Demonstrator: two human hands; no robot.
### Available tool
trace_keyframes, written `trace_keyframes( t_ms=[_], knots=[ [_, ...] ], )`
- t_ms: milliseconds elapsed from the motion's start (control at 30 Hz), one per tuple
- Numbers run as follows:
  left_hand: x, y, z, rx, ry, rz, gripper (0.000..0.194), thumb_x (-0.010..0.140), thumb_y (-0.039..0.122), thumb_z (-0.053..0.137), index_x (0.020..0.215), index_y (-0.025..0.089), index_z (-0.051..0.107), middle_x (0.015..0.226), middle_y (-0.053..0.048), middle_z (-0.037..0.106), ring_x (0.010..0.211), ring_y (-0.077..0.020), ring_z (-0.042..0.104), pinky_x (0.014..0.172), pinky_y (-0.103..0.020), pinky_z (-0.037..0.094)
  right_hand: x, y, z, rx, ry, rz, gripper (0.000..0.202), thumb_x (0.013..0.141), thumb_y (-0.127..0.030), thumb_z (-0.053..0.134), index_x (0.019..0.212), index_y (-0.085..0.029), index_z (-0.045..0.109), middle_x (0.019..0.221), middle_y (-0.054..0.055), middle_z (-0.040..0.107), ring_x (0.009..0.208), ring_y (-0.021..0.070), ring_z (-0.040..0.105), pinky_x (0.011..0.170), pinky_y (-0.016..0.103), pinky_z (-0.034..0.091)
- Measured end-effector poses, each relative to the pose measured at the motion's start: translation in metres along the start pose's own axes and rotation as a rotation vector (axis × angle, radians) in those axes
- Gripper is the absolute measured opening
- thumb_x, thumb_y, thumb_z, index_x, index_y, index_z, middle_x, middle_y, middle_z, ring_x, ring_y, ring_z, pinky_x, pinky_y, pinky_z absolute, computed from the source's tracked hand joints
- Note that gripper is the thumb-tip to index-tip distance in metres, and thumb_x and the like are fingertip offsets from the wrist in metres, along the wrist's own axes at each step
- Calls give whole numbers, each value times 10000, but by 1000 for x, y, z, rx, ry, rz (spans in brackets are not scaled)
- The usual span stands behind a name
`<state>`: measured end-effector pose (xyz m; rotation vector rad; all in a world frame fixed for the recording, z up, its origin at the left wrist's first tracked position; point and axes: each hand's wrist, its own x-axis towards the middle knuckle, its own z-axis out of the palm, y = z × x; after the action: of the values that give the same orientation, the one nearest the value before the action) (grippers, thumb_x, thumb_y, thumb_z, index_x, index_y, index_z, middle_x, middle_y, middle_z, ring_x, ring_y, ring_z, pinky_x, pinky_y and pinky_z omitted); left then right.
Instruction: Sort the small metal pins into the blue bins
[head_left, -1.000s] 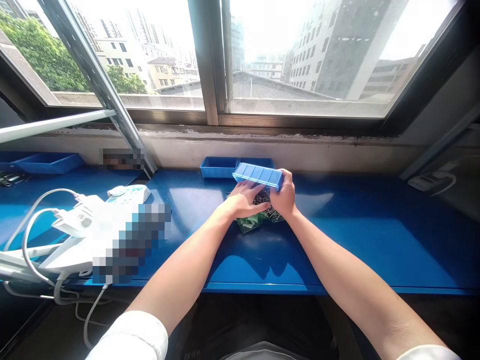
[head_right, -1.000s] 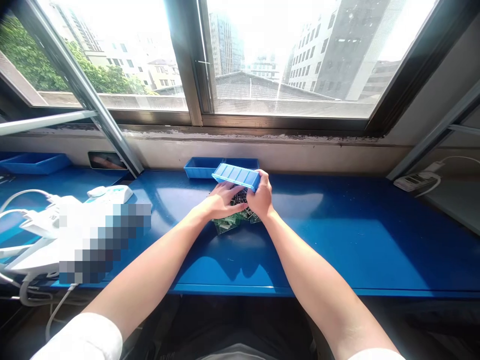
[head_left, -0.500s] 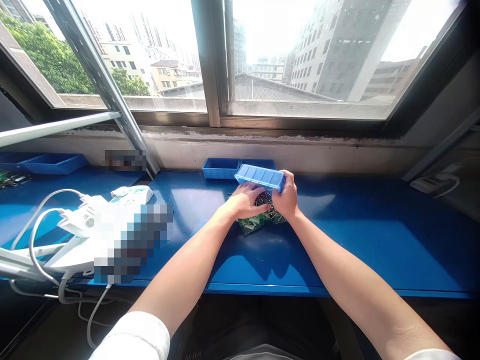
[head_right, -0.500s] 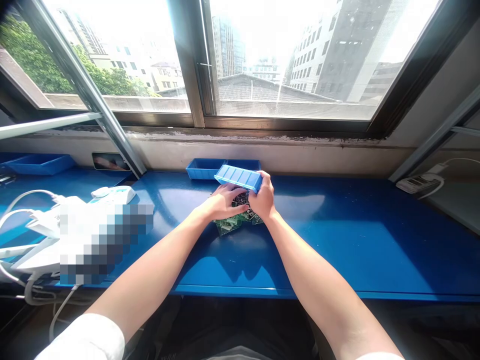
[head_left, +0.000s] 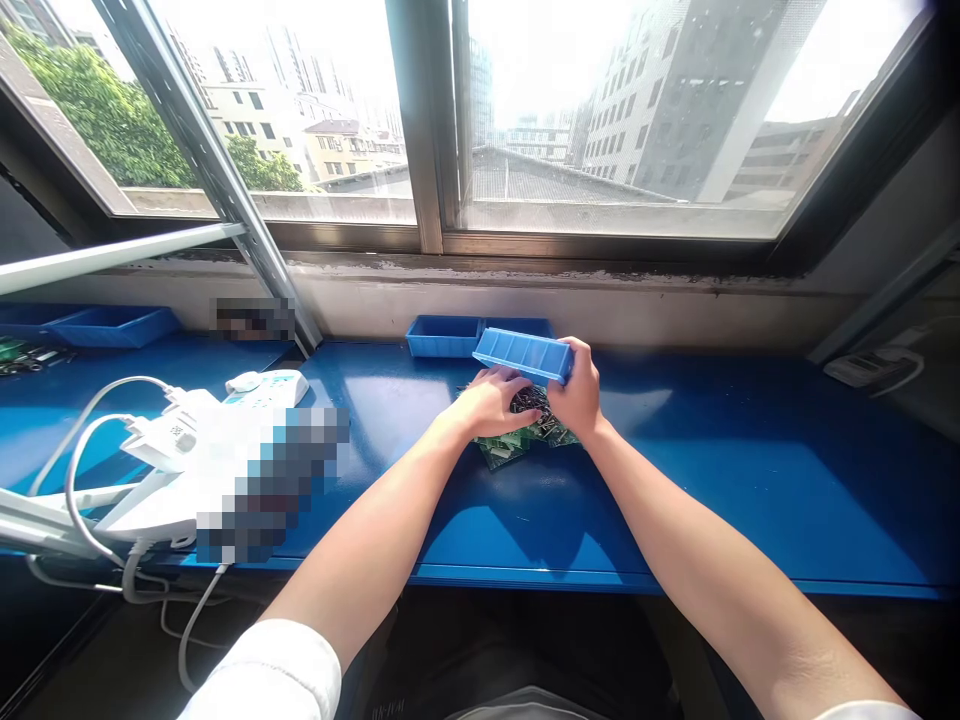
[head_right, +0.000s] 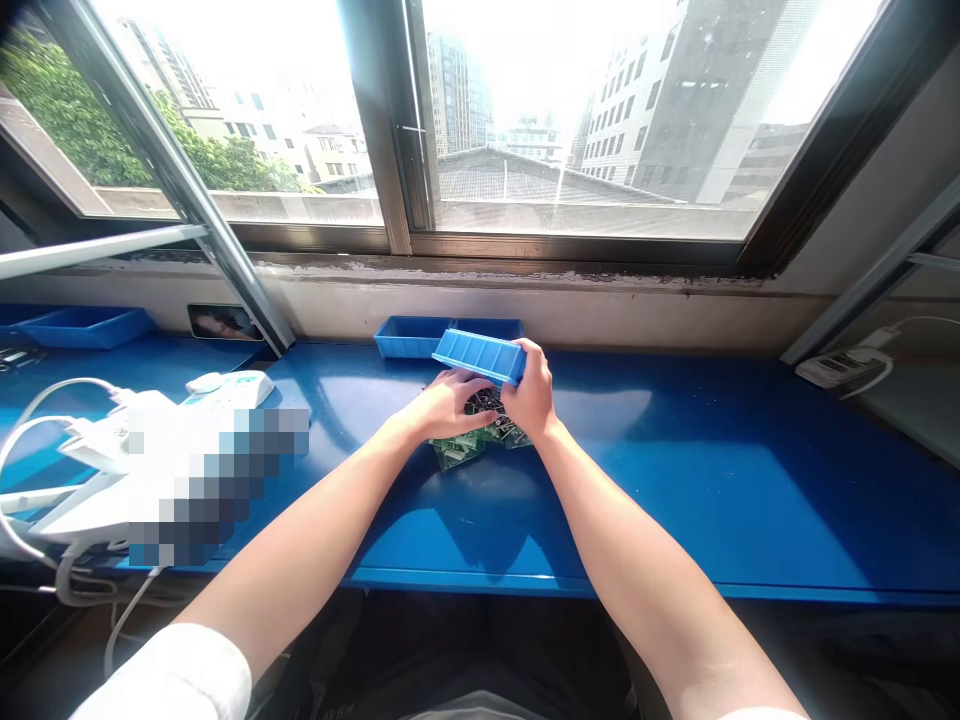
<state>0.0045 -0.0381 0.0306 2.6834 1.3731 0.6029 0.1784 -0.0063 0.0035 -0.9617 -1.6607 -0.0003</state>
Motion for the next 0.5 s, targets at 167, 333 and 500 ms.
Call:
trace_keyframes(
  t_ms=[167, 333, 500],
  knots=[
    [0, -2, 1, -40, -15, 1, 553, 793, 563, 523, 1232, 229, 565, 1272, -91, 548, 1166, -296, 493, 978, -428, 423, 1, 1, -2, -15, 21, 11, 526, 599, -108, 461, 1113, -211, 418, 1049, 90, 570, 943, 241, 560, 822, 409, 476],
    [2, -4, 4, -27, -8, 37, 557, 798, 557, 524, 1231, 210, 570, 1267, -98, 561, 1157, -288, 511, 980, -437, 421, 3, -1, -4, -35, 50, 34, 514, 615, -119, 466, 1115, -226, 408, 1061, 75, 560, 936, 222, 557, 821, 378, 470],
    [3, -6, 5, -25, 71, 79, 543, 798, 526, 542, 1235, 204, 564, 1269, -95, 571, 1163, -272, 519, 974, -413, 424, 5, -3, -7, 6, 88, 49, 502, 623, -122, 479, 1108, -225, 403, 1022, 63, 566, 886, 206, 556, 783, 355, 465]
  ],
)
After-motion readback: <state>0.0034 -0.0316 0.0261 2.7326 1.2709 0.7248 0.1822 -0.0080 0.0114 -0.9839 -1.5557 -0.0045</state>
